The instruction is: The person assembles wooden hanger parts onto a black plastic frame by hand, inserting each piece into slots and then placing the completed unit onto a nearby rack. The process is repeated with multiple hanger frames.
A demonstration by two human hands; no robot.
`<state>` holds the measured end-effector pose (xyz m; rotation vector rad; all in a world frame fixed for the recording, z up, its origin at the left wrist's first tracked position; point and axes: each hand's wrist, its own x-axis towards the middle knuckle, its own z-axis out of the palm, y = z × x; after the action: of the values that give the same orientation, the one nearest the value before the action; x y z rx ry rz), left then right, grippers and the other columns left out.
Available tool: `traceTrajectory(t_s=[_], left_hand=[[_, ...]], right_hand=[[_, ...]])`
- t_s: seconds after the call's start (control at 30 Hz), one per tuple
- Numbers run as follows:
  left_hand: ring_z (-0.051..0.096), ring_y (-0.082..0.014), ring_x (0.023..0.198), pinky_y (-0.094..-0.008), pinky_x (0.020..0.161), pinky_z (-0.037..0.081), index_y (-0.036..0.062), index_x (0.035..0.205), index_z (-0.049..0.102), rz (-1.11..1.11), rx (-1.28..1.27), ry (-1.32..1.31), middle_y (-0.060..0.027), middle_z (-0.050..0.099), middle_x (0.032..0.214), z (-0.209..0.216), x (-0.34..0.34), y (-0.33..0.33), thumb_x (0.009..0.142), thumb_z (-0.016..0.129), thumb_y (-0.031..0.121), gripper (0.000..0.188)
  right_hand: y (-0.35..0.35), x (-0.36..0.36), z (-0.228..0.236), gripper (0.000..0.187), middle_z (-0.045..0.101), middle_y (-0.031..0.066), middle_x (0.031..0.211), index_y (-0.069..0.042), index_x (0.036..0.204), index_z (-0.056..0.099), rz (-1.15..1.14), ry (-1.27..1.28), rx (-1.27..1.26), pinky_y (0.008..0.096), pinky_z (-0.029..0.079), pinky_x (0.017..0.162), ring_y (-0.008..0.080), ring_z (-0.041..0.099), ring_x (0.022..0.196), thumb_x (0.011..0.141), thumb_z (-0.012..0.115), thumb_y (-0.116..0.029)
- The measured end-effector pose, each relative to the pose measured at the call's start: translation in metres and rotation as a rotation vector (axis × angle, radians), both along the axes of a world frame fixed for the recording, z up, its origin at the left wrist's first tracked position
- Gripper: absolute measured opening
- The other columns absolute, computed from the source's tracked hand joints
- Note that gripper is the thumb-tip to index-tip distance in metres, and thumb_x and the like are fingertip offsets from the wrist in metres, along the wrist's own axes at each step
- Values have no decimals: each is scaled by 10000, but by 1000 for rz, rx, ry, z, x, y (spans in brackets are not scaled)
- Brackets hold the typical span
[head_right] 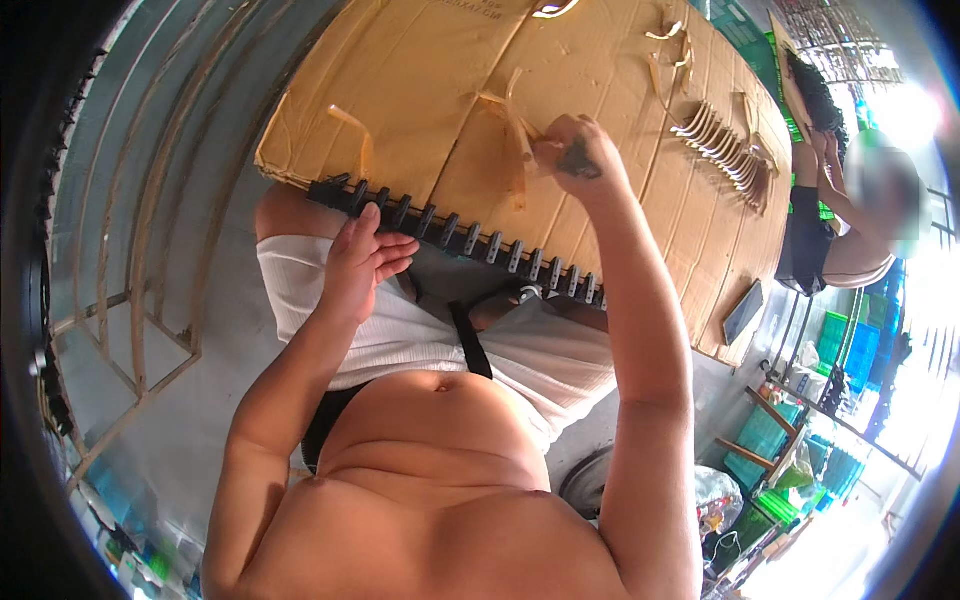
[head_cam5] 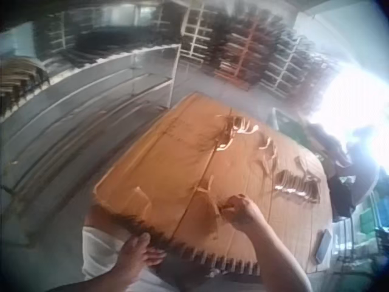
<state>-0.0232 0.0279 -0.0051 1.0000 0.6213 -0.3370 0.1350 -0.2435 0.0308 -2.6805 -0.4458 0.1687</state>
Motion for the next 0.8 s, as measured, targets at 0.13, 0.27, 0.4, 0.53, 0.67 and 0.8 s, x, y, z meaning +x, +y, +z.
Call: traceTrajectory(t_s=[0.13, 0.27, 0.4, 0.53, 0.67, 0.8], left_hand=[[656, -232, 894, -323, 746, 514, 52, 1092, 495, -43, -17, -6, -127, 651, 926, -3, -1, 2, 898, 535, 544, 530], [652, -225, 899, -315, 759, 500, 57, 1053, 500, -44, -1, 12, -123, 650, 939, -4, -2, 3, 900, 531, 545, 512], [651, -220, 899, -322, 766, 491, 79, 1015, 499, -47, 29, -22, -119, 650, 933, -7, 1, 3, 911, 529, 523, 457], [651, -220, 902, -332, 775, 488, 97, 991, 493, -51, 20, -8, -113, 651, 928, -8, 1, 6, 921, 524, 506, 417], [652, -221, 898, -332, 775, 486, 100, 984, 494, -48, -12, -7, -109, 652, 922, -10, 3, 5, 919, 526, 509, 415], [655, -213, 884, -325, 768, 486, 100, 963, 517, -21, -11, -17, -100, 658, 907, -14, 2, 4, 922, 529, 497, 399]], right_hand=[[-2, 3, 1, 259, 663, 141, 834, -9, 930, 647, -176, 102, 4, 349, 502, 719, 267, 641, 792, 783, 678, -221], [-6, 4, 4, 205, 658, 106, 784, -14, 943, 652, -125, -179, -97, 309, 503, 670, 169, 643, 756, 809, 657, -168], [40, -32, 13, 172, 674, 45, 869, -20, 1027, 630, -198, 86, 689, 249, 502, 694, 116, 630, 772, 888, 619, -121], [116, -64, -2, 180, 670, 53, 887, -6, 1053, 605, -82, 316, 864, 235, 508, 686, 109, 645, 805, 903, 609, -105], [140, -64, -14, 158, 666, 94, 824, 29, 986, 594, -95, 255, 809, 256, 518, 651, 130, 655, 743, 892, 605, -97], [141, -60, -13, 198, 660, 61, 863, 9, 1034, 593, -97, 333, 814, 241, 517, 673, 112, 651, 778, 913, 596, -148]])
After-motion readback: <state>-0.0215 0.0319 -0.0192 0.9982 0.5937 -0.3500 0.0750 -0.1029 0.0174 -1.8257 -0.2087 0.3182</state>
